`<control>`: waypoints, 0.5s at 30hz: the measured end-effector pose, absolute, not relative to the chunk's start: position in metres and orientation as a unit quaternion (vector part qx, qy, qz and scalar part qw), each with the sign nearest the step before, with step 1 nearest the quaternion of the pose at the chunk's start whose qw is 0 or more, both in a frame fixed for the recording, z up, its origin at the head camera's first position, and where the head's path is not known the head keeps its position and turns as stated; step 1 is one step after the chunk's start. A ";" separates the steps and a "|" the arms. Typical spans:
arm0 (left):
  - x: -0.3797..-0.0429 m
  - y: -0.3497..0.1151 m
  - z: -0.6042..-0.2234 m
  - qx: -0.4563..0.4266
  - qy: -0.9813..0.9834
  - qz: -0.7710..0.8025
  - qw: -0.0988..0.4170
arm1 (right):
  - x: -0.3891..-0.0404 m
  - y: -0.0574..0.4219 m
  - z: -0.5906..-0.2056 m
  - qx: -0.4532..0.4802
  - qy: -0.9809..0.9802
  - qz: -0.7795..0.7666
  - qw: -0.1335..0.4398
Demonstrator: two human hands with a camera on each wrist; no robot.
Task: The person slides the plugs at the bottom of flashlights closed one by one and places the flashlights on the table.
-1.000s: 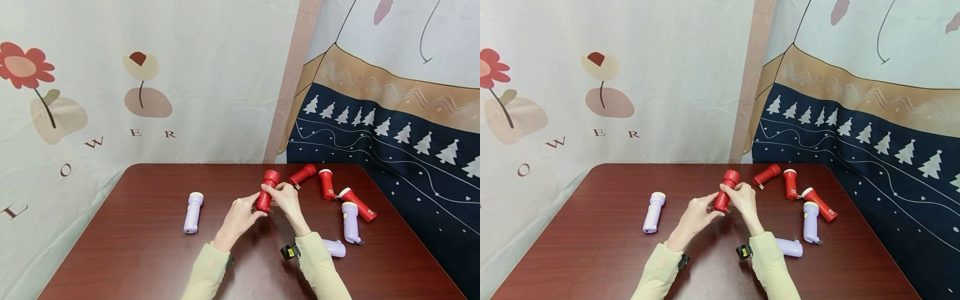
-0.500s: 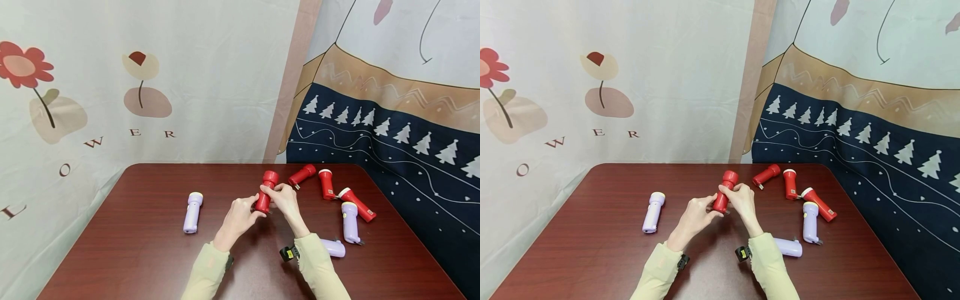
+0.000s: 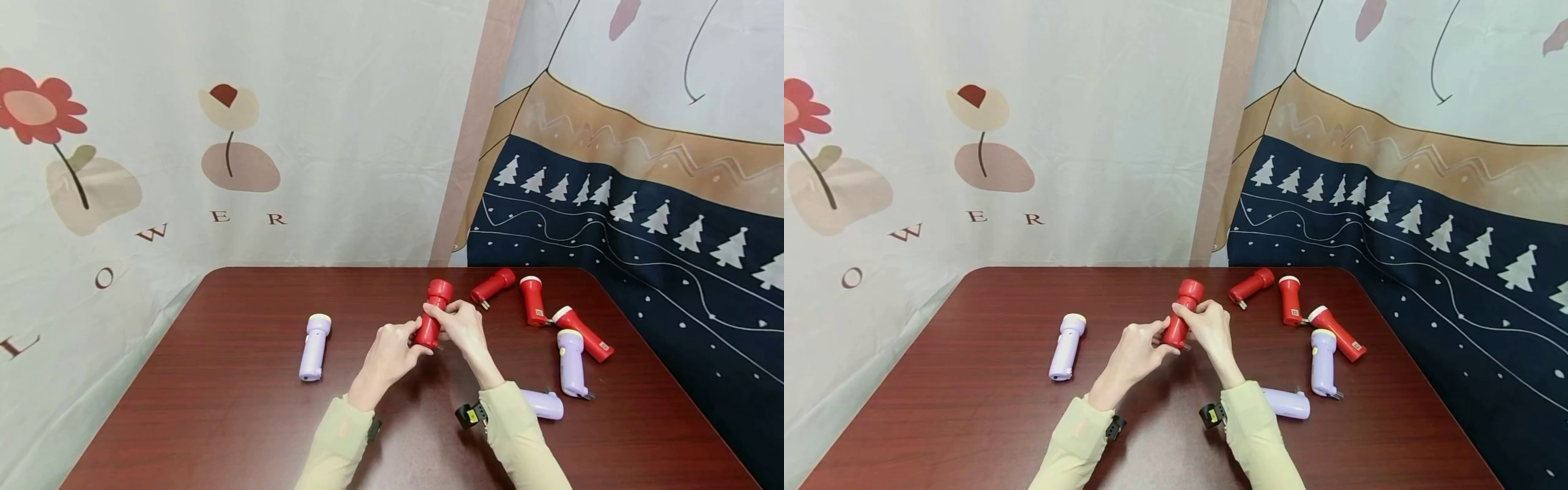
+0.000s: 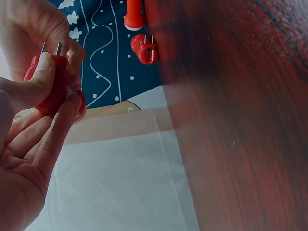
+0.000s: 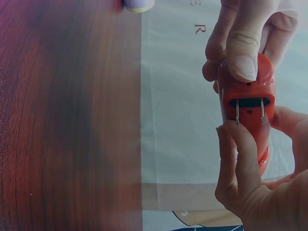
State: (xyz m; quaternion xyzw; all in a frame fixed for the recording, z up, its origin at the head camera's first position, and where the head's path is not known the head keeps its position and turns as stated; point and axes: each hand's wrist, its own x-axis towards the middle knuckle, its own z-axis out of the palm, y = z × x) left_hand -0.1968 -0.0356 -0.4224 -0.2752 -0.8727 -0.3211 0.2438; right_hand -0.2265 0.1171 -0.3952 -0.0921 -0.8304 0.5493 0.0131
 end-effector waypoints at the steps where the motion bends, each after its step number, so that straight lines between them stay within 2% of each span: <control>1: -0.197 -0.036 -0.423 -0.276 -0.873 -0.321 0.244 | -0.226 0.117 -0.395 -0.092 -0.830 0.549 0.012; 15: -0.197 -0.037 -0.422 -0.278 -0.872 -0.321 0.242 | -0.226 0.116 -0.395 -0.092 -0.831 0.549 0.012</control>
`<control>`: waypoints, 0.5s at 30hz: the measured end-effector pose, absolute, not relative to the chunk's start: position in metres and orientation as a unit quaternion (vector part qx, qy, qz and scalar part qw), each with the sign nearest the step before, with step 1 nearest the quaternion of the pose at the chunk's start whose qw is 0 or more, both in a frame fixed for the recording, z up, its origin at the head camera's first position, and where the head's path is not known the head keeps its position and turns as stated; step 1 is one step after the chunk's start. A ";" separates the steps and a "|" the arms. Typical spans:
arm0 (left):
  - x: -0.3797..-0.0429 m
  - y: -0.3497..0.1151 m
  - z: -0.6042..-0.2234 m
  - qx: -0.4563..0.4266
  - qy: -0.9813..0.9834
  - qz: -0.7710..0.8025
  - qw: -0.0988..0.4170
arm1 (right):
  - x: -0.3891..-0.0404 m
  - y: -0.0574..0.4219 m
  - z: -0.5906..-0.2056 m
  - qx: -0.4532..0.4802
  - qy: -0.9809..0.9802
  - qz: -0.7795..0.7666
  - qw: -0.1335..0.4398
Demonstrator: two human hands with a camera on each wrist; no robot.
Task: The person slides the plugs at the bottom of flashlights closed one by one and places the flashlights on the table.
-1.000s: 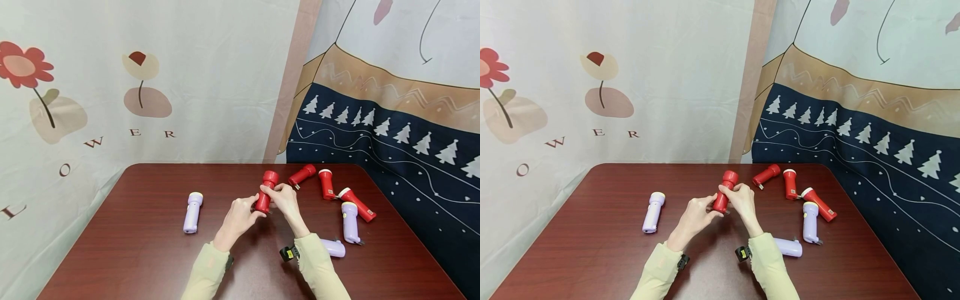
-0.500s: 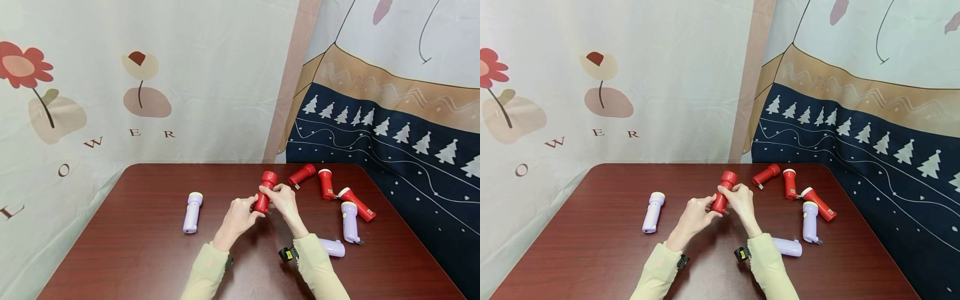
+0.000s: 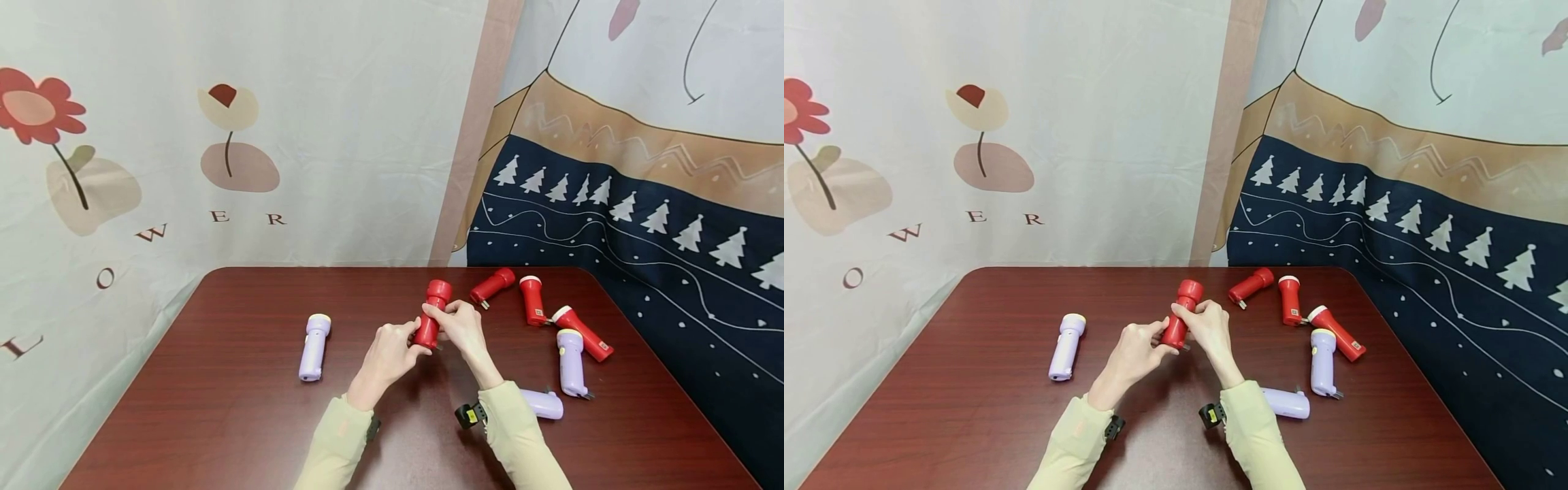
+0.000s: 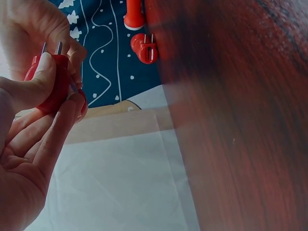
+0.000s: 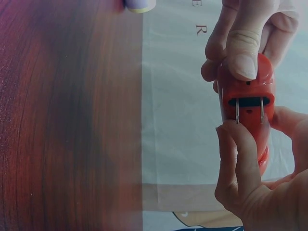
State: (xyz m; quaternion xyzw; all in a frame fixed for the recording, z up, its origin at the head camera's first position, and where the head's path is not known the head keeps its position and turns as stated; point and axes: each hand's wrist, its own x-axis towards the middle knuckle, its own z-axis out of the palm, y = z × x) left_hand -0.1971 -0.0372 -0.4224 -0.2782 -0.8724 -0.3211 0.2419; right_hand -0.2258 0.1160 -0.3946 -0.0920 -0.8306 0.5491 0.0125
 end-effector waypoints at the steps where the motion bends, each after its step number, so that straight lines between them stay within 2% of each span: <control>1: -0.197 -0.037 -0.422 -0.279 -0.872 -0.321 0.242 | -0.226 0.116 -0.395 -0.092 -0.831 0.548 0.012; 15: -0.198 -0.039 -0.422 -0.280 -0.875 -0.309 0.246 | -0.226 0.114 -0.393 -0.093 -0.838 0.537 0.016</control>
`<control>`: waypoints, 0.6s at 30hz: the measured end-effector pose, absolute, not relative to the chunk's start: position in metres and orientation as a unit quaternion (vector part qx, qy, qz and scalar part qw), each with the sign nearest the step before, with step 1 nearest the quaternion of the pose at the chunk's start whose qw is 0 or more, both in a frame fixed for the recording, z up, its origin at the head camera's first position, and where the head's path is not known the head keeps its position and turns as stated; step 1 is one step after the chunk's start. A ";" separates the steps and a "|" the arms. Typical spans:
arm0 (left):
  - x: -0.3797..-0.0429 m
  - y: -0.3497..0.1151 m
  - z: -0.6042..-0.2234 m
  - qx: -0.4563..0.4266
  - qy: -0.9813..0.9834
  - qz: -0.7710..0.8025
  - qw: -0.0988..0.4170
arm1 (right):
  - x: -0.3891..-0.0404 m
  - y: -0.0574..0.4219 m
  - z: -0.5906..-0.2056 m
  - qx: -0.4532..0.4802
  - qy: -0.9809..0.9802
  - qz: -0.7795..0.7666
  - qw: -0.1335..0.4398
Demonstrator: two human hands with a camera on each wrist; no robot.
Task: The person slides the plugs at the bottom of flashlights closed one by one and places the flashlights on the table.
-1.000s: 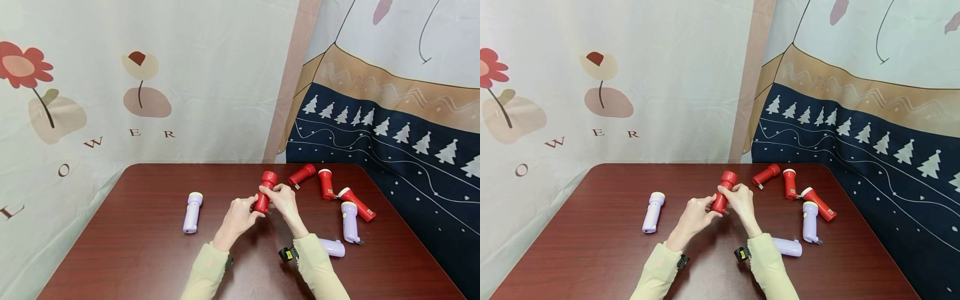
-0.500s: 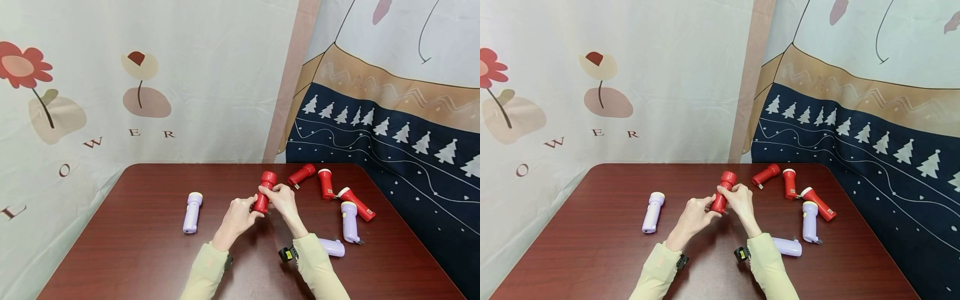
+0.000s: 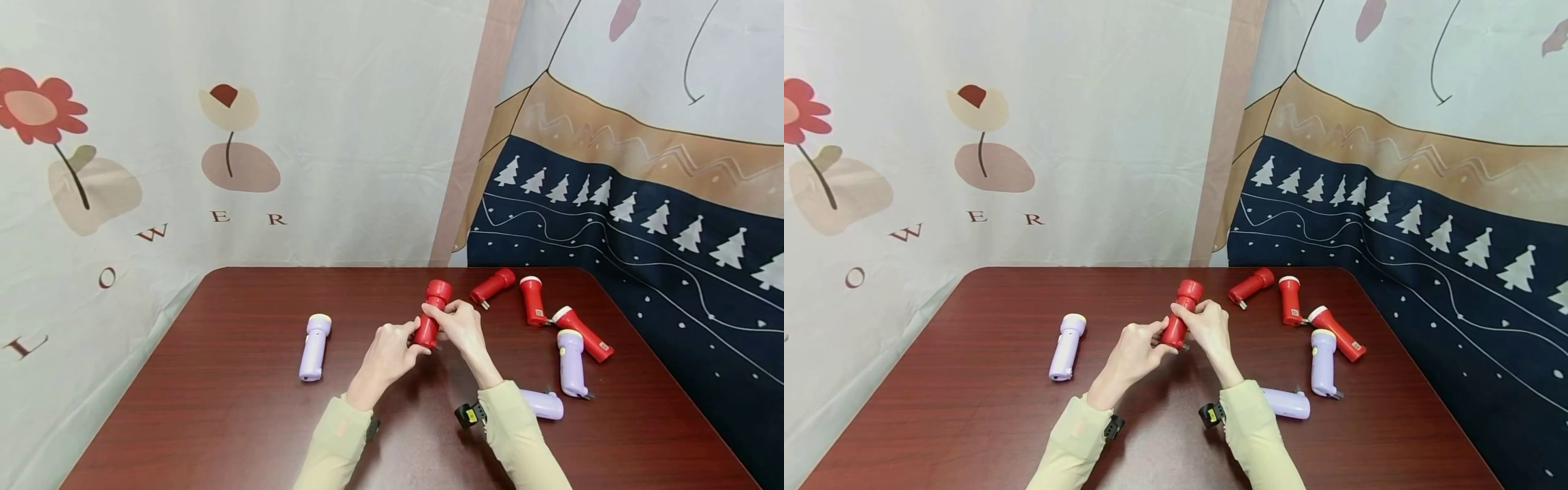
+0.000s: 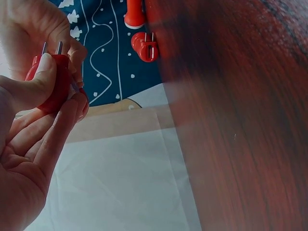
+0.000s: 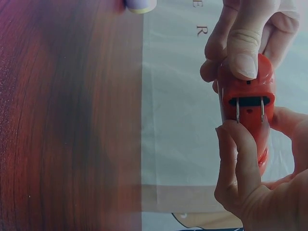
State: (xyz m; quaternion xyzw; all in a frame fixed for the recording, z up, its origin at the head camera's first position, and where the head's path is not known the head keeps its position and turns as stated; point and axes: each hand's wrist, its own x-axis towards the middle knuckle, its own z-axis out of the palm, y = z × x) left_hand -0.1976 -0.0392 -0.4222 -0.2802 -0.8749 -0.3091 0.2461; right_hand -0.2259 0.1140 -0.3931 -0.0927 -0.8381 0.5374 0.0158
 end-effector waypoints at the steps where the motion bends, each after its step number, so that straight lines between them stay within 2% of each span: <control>1: -0.197 -0.039 -0.422 -0.280 -0.875 -0.309 0.246 | -0.226 0.114 -0.393 -0.092 -0.839 0.536 0.016; 18: -0.196 -0.040 -0.421 -0.283 -0.879 -0.298 0.241 | -0.225 0.113 -0.394 -0.092 -0.843 0.529 0.017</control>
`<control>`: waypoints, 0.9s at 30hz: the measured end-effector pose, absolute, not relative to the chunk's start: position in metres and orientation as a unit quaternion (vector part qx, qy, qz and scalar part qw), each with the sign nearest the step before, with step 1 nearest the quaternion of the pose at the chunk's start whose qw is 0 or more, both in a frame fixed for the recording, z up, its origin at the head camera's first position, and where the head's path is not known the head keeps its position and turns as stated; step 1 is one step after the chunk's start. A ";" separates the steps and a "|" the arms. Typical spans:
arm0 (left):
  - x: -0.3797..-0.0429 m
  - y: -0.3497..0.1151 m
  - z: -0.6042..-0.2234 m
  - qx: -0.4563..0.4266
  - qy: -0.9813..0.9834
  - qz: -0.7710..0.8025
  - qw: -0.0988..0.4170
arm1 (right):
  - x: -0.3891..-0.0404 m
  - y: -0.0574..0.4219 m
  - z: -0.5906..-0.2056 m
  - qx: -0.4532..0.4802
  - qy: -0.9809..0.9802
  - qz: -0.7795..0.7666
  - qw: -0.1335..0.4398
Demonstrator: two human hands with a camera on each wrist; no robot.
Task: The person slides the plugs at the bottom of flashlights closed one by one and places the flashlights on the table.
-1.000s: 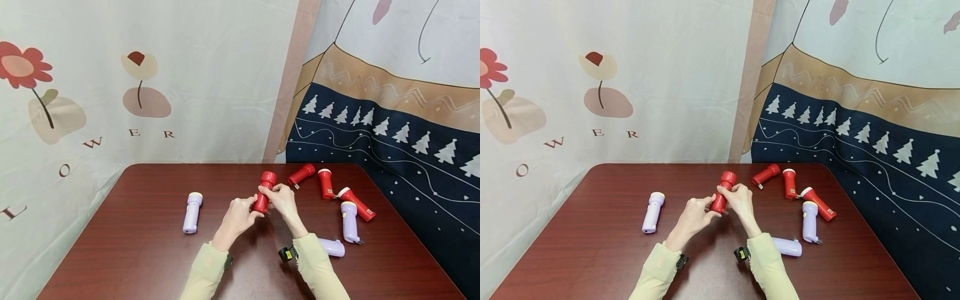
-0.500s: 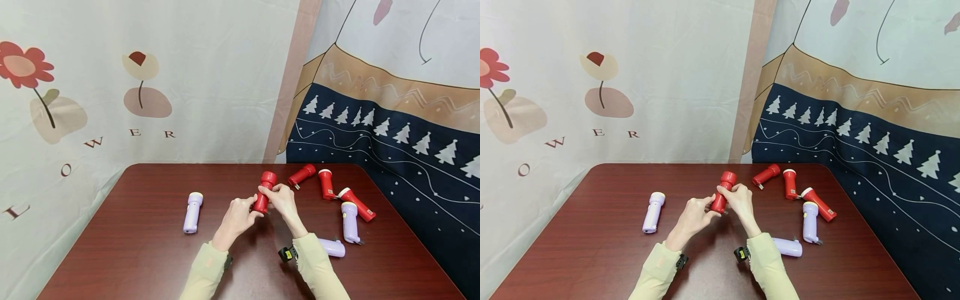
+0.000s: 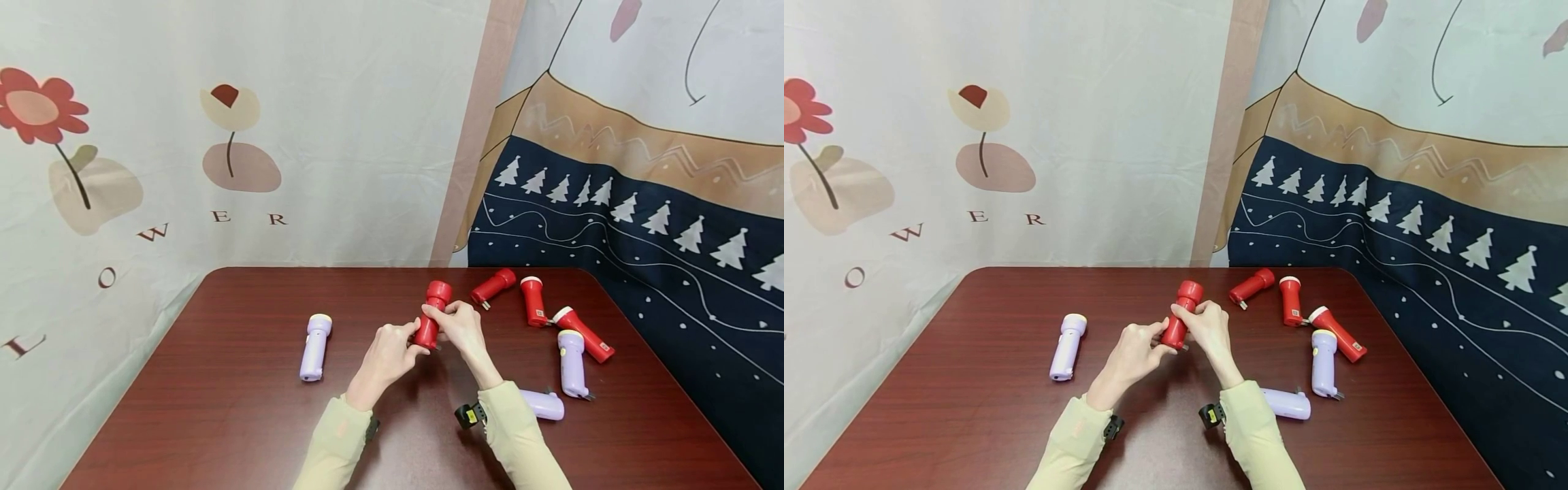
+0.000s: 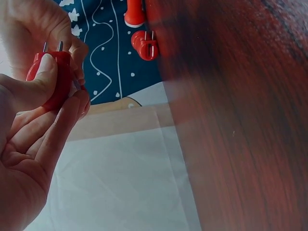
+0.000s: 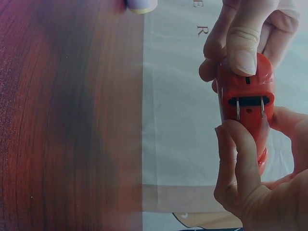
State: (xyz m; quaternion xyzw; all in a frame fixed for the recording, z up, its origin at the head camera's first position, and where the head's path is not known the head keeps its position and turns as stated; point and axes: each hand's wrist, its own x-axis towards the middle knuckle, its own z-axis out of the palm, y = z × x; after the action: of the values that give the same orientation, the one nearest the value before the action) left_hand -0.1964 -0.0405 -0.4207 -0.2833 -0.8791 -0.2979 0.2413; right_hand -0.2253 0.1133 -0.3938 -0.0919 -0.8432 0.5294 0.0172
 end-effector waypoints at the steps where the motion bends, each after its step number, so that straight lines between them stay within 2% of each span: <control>1: -0.196 -0.041 -0.421 -0.284 -0.879 -0.299 0.240 | -0.225 0.113 -0.394 -0.091 -0.844 0.528 0.017; 27: -0.196 -0.041 -0.425 -0.284 -0.879 -0.299 0.239 | -0.224 0.114 -0.395 -0.089 -0.845 0.528 0.012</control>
State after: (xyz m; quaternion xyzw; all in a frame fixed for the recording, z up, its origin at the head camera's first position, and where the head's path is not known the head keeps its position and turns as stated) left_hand -0.1956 -0.0408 -0.4247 -0.2844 -0.8791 -0.2985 0.2392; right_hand -0.2238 0.1139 -0.3951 -0.0886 -0.8447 0.5278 0.0116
